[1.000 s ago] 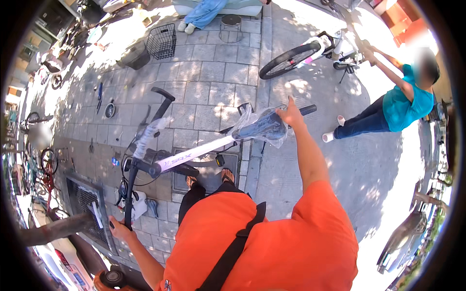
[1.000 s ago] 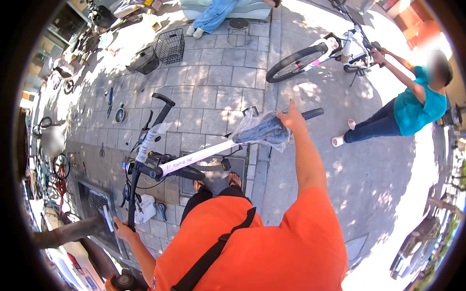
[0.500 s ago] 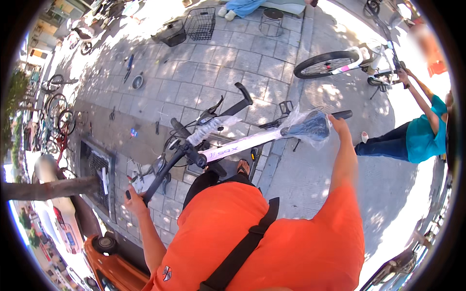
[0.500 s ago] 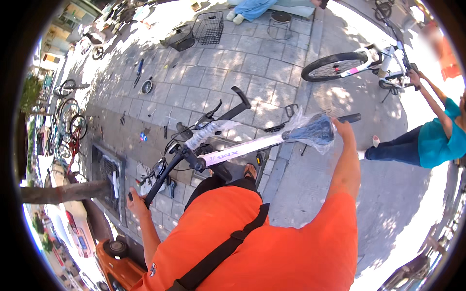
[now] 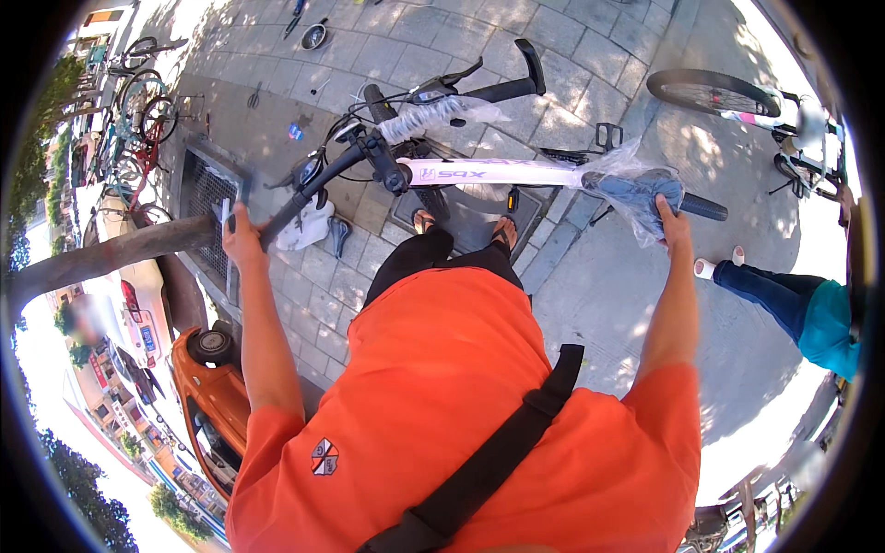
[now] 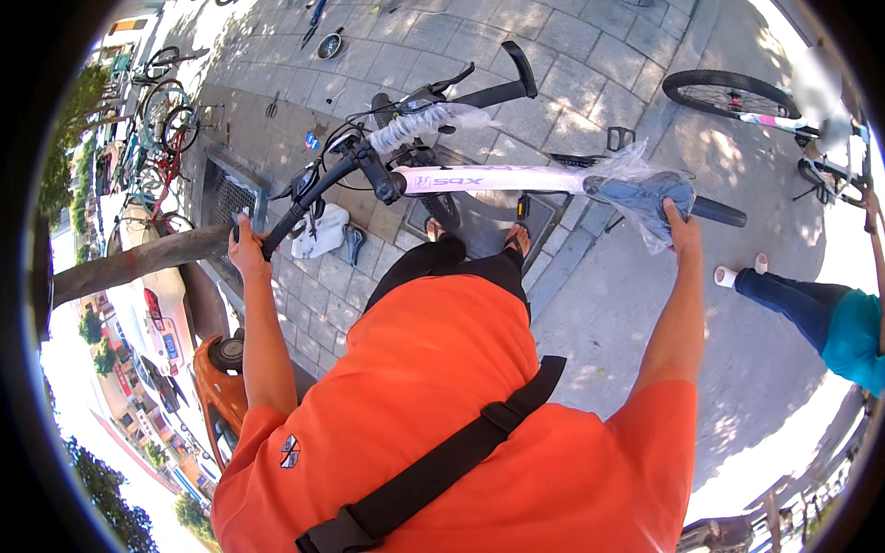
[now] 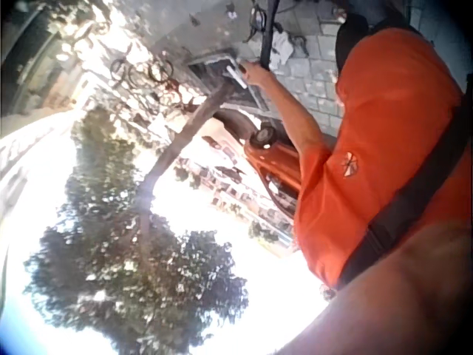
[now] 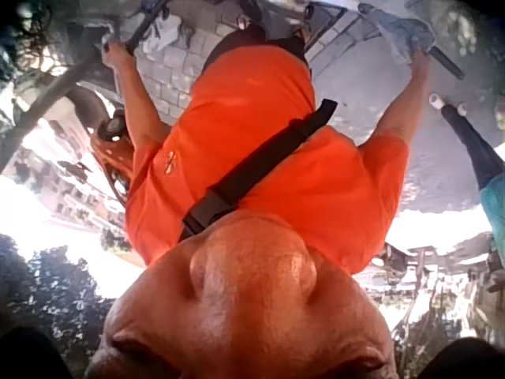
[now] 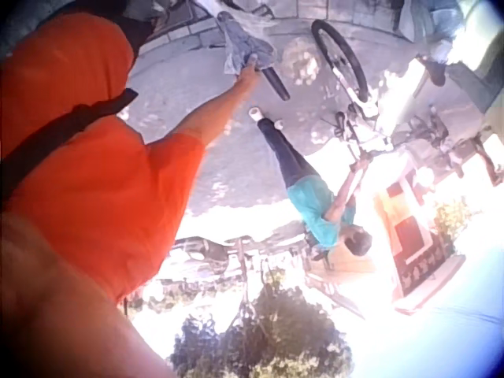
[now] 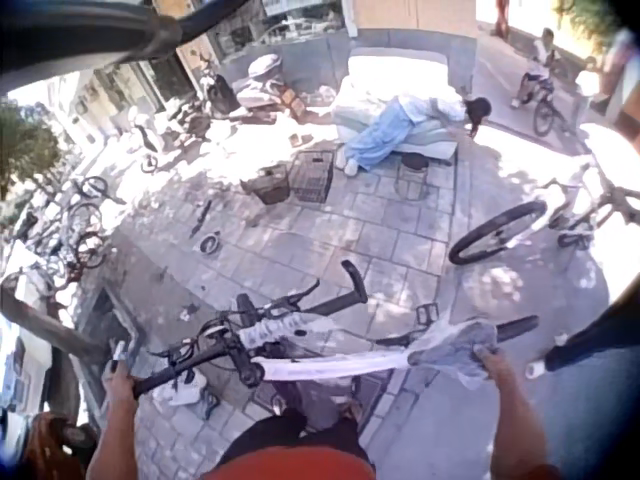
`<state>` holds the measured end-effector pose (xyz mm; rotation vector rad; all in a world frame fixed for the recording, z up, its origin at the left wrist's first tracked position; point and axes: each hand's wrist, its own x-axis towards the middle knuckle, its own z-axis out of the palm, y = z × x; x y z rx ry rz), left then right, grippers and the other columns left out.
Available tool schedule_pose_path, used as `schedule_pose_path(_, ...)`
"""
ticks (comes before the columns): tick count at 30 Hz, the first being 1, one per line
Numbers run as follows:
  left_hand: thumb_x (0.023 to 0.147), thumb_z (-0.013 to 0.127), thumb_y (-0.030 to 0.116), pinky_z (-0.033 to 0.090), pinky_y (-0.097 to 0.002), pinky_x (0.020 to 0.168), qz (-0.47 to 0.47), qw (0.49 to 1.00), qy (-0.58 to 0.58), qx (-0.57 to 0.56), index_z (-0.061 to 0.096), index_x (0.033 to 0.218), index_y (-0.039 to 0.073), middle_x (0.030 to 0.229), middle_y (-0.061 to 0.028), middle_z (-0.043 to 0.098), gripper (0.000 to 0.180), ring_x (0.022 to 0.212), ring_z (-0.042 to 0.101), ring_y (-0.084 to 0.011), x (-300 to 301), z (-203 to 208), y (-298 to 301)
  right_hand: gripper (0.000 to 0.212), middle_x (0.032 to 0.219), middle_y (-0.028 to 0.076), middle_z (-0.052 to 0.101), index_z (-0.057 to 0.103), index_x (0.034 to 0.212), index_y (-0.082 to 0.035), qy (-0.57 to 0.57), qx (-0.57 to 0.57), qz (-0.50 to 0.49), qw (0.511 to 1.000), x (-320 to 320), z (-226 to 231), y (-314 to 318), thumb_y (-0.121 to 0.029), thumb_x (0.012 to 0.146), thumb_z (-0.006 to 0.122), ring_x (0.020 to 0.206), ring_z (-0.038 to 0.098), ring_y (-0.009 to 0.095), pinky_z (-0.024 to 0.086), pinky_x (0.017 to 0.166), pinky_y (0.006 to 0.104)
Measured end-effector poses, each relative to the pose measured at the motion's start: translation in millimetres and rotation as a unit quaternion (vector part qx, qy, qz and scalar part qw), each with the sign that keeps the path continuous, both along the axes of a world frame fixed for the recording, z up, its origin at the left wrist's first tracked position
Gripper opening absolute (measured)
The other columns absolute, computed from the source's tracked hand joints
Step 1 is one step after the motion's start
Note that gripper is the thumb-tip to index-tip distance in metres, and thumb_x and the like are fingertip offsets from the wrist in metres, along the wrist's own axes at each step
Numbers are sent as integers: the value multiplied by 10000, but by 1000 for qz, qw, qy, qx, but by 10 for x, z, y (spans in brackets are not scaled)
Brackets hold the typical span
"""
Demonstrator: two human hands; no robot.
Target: The person walks through a bicycle shop and outside to a sidewalk, then uses a screwdriver to tighten the handlebars on a white bicycle. After securing the handlebars, the person lifts and moves the bicycle back into the shop.
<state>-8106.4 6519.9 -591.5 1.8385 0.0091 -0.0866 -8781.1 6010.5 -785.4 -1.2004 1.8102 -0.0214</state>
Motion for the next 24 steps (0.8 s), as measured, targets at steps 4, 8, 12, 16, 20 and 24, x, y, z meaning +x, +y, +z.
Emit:
schedule_pose_path(4, 961, 760, 406, 506, -407, 353, 14, 1000, 3, -12, 488, 805, 95, 564, 1, 403, 442, 461, 597, -212, 525, 243, -278, 956, 1299, 149, 679, 593, 1412, -44, -45, 2, -7, 999, 603, 384, 229, -705, 756, 807, 1103, 688, 324, 584, 805, 500)
schedule_pose_path(8, 943, 775, 434, 497, -396, 383, 16, 1000, 12, 1, 548, 933, 39, 577, -17, 452, 456, 479, 616, -222, 964, 246, -357, 986, 1324, 140, 671, 585, 1420, -45, -19, 24, -20, 999, 1083, 471, 335, -728, 743, 804, 1130, 673, 333, 564, 848, 553)
schedule_pose_path(12, 901, 811, 468, 505, -393, 436, 78, 995, -18, 54, 495, 1359, -109, 640, -84, 587, 801, 503, 639, -238, 1821, -130, -165, 1063, 1366, 148, 639, 529, 1456, -19, -36, 62, -18, 997, 1658, 426, 441, -755, 736, 792, 1173, 640, 337, 555, 854, 573)
schedule_pose_path(16, 905, 779, 446, 487, -383, 420, 95, 994, -25, -52, 353, 1476, -202, 746, -166, 653, 963, 487, 649, -260, 2199, -100, -410, 1155, 1435, 172, 573, 459, 1502, -15, -48, 58, -19, 997, 2273, 380, 630, -821, 726, 746, 1217, 602, 356, 550, 855, 589)
schedule_pose_path(20, 921, 778, 344, 507, -380, 419, 77, 994, 12, -74, 582, 1083, -80, 739, -102, 615, 494, 525, 679, -271, 2677, 75, -613, 1171, 1392, 177, 600, 475, 1489, -6, -30, 33, -44, 998, 3143, 425, 759, -861, 725, 708, 1183, 617, 357, 546, 860, 580)
schedule_pose_path(24, 915, 755, 314, 524, -372, 453, -2, 993, -74, 94, 525, 919, -15, 713, -97, 611, 402, 510, 660, -243, 3228, -77, -530, 1159, 1481, 195, 525, 426, 1527, 38, -2, 60, -47, 997, 4016, 465, 679, -837, 805, 663, 1246, 580, 398, 521, 933, 615)
